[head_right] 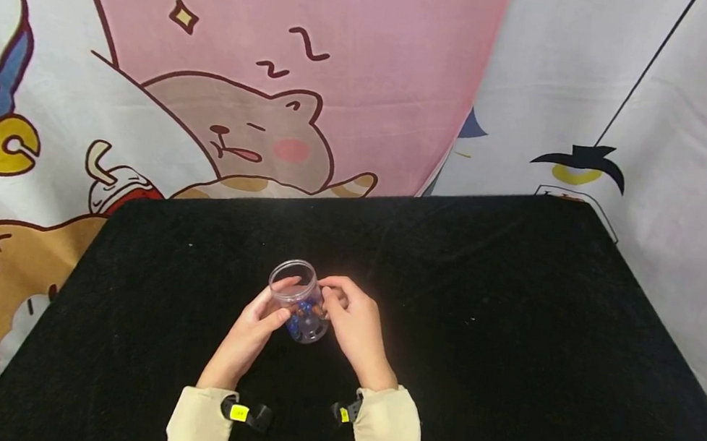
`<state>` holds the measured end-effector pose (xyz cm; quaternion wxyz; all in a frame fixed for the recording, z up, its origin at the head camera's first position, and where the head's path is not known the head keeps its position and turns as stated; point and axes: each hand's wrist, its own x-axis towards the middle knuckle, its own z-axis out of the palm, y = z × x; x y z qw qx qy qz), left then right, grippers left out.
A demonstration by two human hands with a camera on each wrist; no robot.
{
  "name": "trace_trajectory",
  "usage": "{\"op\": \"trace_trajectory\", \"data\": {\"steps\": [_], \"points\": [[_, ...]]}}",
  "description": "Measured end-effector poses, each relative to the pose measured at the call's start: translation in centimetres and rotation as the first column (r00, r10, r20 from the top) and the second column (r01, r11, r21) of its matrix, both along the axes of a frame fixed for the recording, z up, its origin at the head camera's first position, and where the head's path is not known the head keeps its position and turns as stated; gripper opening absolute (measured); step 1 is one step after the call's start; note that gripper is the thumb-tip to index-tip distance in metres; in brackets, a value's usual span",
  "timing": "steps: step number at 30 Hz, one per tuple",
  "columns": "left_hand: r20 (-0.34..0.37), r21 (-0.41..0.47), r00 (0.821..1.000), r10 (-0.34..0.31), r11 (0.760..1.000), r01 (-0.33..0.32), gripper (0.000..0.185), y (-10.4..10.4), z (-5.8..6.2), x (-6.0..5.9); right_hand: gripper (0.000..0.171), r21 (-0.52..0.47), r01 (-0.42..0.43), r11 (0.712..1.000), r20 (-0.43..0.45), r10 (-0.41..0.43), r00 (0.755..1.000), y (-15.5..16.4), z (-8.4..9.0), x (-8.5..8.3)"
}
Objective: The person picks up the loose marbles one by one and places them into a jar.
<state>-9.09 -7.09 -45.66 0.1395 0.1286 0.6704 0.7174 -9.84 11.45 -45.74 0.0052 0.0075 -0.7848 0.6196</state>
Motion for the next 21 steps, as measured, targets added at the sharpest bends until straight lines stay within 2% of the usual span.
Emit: {"op": "trace_trajectory", "data": {"steps": [21], "points": [[-0.002,-0.013,1.000,0.009,1.000,-0.009,0.045,0.00,-0.17,-0.06,0.013,0.036,-0.022,0.999,0.022,0.022,1.000,0.24,-0.75,-0.23]]}}
